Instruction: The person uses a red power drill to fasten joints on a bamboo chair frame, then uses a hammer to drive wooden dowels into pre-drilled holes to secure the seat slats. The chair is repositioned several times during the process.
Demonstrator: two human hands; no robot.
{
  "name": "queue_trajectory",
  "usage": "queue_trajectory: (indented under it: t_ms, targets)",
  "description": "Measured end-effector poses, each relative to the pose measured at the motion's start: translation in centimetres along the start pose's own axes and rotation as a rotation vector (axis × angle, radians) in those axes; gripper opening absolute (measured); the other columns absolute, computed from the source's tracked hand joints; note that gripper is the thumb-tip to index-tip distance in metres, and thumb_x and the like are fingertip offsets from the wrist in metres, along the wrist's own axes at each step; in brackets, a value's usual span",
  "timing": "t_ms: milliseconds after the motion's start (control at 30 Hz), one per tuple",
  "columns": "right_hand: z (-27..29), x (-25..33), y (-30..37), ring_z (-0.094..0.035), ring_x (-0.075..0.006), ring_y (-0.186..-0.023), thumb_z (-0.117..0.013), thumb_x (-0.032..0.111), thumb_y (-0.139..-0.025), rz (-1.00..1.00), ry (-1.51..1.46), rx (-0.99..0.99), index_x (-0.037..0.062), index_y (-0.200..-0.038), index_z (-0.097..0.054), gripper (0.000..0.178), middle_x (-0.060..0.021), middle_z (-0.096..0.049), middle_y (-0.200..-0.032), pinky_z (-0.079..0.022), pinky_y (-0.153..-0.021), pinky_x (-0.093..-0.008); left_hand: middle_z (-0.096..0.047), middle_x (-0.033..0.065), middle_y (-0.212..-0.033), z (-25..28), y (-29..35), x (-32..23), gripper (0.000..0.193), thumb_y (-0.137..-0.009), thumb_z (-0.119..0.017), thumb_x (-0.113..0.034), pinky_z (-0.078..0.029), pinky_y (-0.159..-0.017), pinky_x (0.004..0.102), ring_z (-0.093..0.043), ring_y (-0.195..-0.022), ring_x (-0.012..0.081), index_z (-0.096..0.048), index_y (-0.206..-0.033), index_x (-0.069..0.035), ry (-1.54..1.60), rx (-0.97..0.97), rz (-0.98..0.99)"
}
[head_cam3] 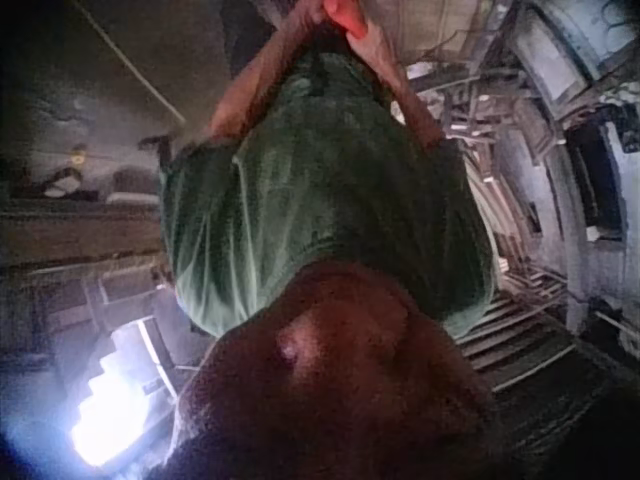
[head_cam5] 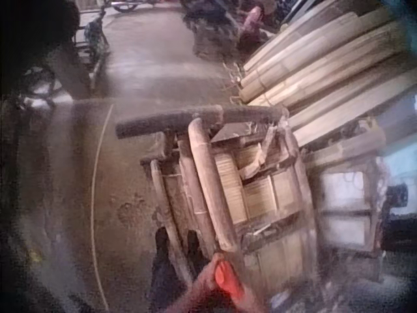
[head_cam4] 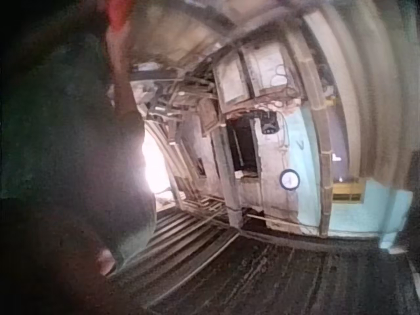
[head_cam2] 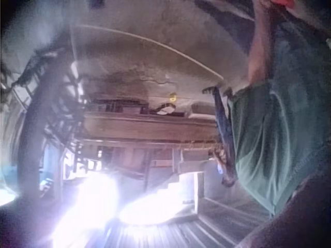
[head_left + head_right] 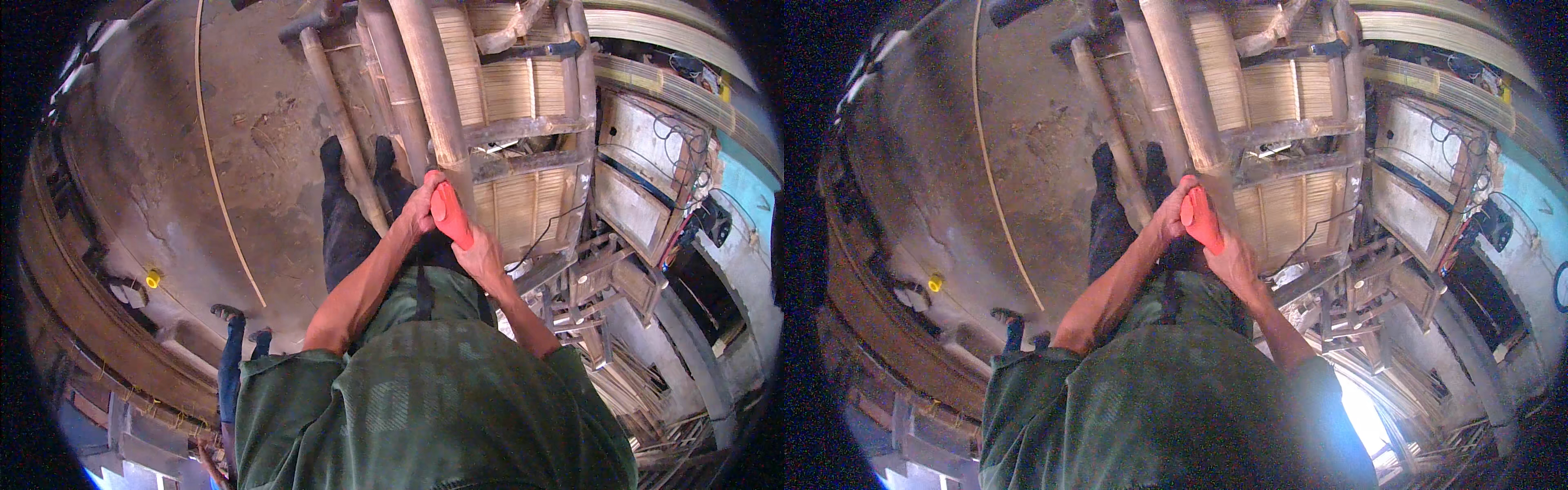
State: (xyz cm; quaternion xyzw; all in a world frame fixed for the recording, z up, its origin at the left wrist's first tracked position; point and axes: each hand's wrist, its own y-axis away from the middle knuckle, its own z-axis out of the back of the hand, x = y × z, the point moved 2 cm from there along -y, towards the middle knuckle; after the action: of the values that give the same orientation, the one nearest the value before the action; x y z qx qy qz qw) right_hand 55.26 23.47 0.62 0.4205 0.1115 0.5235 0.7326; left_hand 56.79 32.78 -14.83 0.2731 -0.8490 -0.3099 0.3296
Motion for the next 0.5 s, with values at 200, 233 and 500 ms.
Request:
queue_trajectory:
  t_ms: [200, 233, 500]
  targets:
    - [0.2, -0.7, -1.4, -0.061, -0.0429, -0.090, -0.068, 0.017, -0.073, 0.063, 0.027, -0.013, 0.0082, -0.123, -0.053, 0.052, -0.0212, -0.064, -0.098, -0.050, -0.076, -0.0502, -0.061, 0.0028, -0.081, -0.1, -1.0, -0.7, 0.021, -0.085, -0.066, -0.028, -0.054, -0.071, 0.0355, -0.060, -0.072, 0.0179, -0.057, -0.089, -0.009, 0.010, -0.012, 0.006]
    - [0.0, -0.8, -1.6, -0.061, -0.0428, -0.091, -0.068, 0.017, -0.073, 0.066, 0.028, -0.013, 0.0081, -0.123, -0.053, 0.053, -0.0211, -0.064, -0.099, -0.050, -0.076, -0.0500, -0.060, 0.0033, -0.081, -0.1, -1.0, -0.7, 0.023, -0.083, -0.068, -0.027, -0.054, -0.071, 0.0357, -0.059, -0.072, 0.0185, -0.055, -0.091, -0.009, 0.015, -0.032, 0.002]
    - [-0.7, -0.6, -2.3, -0.060, -0.0405, -0.096, -0.070, 0.020, -0.072, 0.024, 0.078, -0.010, 0.0083, -0.128, -0.049, 0.061, -0.0195, -0.061, -0.106, -0.050, -0.079, -0.0494, -0.060, 0.0029, -0.080, 0.4, -1.2, -1.6, 0.022, -0.082, -0.069, -0.025, -0.054, -0.069, 0.0346, -0.059, -0.070, 0.0180, -0.057, -0.088, -0.008, 0.033, 0.004, 0.038]
